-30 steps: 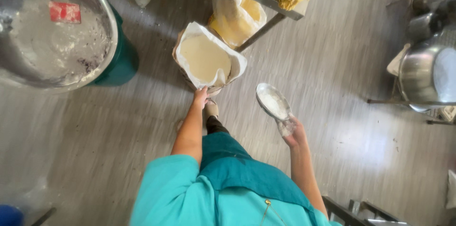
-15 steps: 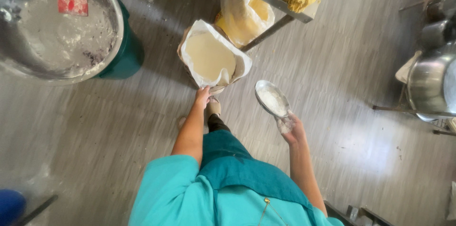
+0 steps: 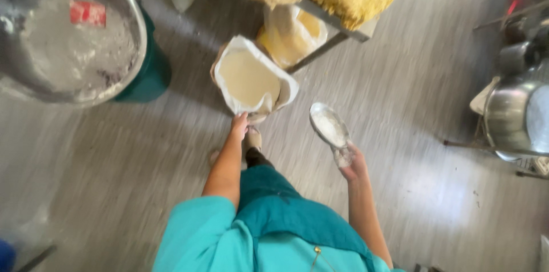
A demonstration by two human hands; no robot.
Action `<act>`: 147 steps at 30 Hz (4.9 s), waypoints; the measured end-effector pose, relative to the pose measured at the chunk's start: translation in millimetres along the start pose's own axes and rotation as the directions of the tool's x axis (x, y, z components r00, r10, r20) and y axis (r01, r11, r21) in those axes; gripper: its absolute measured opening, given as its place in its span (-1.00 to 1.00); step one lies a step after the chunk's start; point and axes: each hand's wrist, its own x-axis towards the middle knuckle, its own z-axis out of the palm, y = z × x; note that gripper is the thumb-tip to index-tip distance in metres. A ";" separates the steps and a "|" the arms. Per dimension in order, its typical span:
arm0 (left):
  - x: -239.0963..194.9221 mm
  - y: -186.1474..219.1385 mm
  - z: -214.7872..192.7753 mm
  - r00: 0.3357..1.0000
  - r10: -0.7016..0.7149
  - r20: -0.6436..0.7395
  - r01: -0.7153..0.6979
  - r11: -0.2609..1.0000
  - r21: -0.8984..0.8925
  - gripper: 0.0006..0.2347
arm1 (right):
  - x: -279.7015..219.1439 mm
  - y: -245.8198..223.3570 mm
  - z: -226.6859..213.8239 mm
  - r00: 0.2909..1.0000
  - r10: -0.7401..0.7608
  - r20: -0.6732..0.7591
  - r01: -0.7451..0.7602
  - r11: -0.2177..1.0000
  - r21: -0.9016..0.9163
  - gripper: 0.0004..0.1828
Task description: The person scoops white powder from a blue bucket into a digital scale, then transfers it into a red bucket. They repeat the process with a second scoop from a white sack, weighing and adding it to the red bucket. Finally, they pour a yellow liquid from a measuring cup into a large metal mixing bowl.
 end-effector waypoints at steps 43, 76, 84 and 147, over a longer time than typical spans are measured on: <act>14.4 18.6 50.0 0.941 -0.181 -0.284 0.051 0.910 -0.412 -0.73 | 86.7 -47.9 16.3 0.994 0.111 0.013 -0.109 0.989 -0.101 -0.55; 39.0 12.6 48.8 0.926 -0.088 -0.368 -0.057 0.929 -0.367 -0.83 | -10.1 -19.2 -46.9 0.994 -0.023 -0.111 0.030 0.997 0.065 -0.56; 26.1 10.3 42.3 0.904 -0.117 -0.412 -0.021 0.949 -0.314 -0.85 | -7.0 -23.5 -37.1 0.990 -0.015 -0.138 0.024 0.998 0.066 -0.51; 15.5 24.3 -55.7 0.609 0.759 -0.229 -0.572 0.621 0.536 -0.89 | 482.8 272.4 136.5 0.990 0.109 0.089 0.135 -0.918 -0.374 -0.41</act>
